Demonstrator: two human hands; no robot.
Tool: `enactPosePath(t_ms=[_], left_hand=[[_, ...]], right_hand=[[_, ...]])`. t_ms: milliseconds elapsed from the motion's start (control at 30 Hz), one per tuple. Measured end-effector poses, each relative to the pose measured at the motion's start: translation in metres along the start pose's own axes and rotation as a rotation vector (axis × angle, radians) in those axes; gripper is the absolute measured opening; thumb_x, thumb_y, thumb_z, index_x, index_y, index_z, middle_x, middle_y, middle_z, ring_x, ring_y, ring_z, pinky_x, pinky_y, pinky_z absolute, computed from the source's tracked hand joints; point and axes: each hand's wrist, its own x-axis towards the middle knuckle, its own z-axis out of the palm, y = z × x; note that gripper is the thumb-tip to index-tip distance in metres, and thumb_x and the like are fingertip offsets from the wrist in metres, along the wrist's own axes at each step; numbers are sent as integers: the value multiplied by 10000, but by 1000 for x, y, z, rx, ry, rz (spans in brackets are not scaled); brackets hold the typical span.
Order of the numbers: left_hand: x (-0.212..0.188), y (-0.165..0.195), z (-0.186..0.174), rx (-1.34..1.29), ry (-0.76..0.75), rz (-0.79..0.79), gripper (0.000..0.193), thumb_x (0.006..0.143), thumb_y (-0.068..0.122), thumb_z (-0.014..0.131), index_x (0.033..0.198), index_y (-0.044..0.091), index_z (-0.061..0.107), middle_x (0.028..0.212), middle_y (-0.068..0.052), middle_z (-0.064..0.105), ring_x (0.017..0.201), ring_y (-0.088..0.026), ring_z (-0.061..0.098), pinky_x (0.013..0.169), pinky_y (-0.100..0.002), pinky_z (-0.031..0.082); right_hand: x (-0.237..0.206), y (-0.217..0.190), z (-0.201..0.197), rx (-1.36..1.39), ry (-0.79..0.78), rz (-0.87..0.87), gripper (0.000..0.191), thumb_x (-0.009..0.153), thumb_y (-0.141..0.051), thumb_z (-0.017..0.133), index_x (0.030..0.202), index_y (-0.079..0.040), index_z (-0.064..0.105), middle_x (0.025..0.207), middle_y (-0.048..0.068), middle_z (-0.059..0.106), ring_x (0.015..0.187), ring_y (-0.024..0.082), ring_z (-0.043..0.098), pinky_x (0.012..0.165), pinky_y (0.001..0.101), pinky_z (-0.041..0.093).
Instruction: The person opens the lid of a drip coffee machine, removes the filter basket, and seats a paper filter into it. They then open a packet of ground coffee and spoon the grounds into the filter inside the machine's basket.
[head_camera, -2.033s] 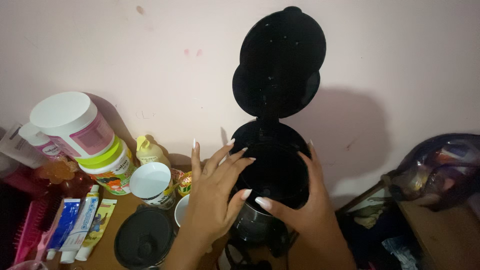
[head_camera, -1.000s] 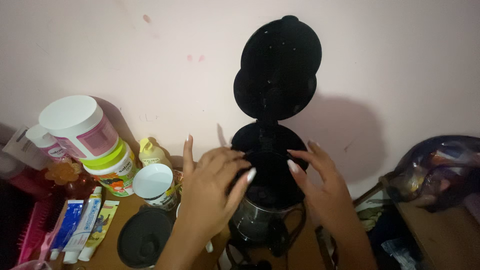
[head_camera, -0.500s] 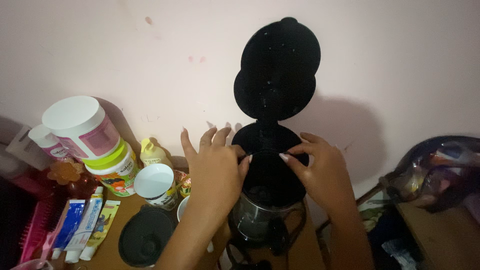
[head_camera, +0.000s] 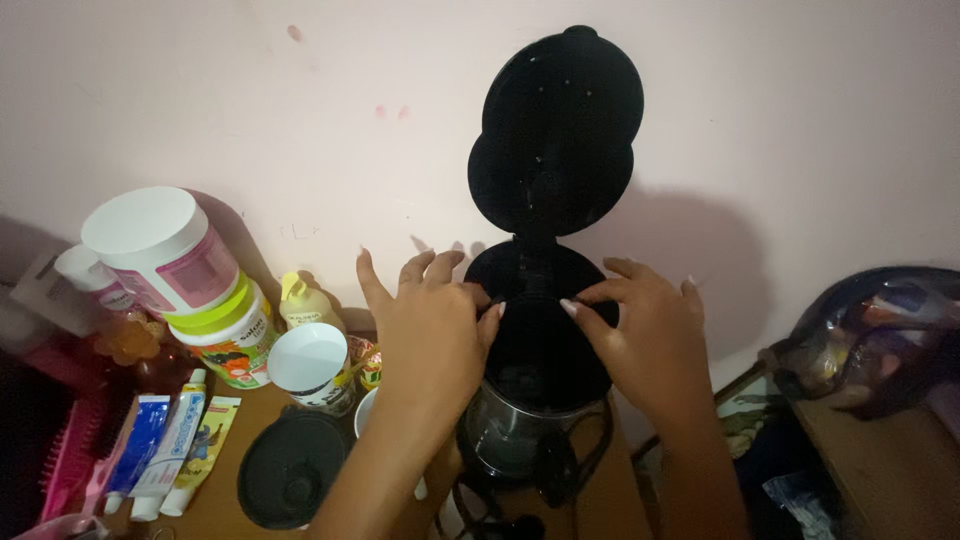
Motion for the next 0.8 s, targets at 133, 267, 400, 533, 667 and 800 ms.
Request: enactPosePath(t_ms=[133,267,400,533,667,800], left_hand=[[2,0,-1,21,-45,12,240,800,356,753,924,163,823,1352,-110,630,1296,-339,512,1106,-725,52],[0,2,-5,-52,112,54,212,813,328,745,866,135,817,1260,-110,663,1248,-331,551,1130,-713,83],[1,6,-18,-294,136,35,205,885,309,725,917,122,802,1257,-61,697,1242,-280,604,1242,-635,112],[-6,4,-42,-885,-37,-26,442,929,382,650,1292,130,650,1360,-79,654,1323,-238,603,1214,-488,315],[-39,12,-55,-1105,70,273,1100,729,241,906,1581,-41,271,1546,-259,462,1439,-372,467,1162,-471,360],[-51,25,-37,-1043,122,75,1325,640,183,955,1626,-7,91,1589,-206,413,1470,-337,481,1177,-428,425]], right_hand=[[-2,2,1,29,-22,9,303,843,-425,738,936,-150,827,1323,119,662,1259,305,587,1181,683,143],[-5,-1,-2,37,108,-50,295,865,-402,727,948,-129,802,1227,93,710,1150,267,638,1176,672,163],[-4,-10,-21,66,165,30,231,931,-329,688,1000,-130,783,958,66,780,947,220,712,1176,641,192],[-14,-19,-51,173,466,-115,187,991,-257,719,1003,-82,783,806,54,774,776,210,737,1139,583,307],[-38,-35,-65,235,551,8,151,982,-207,742,968,-59,770,743,60,762,684,191,728,1090,463,394],[-63,-55,-66,248,524,20,124,930,-167,765,979,-54,765,789,72,767,702,181,726,896,404,479]])
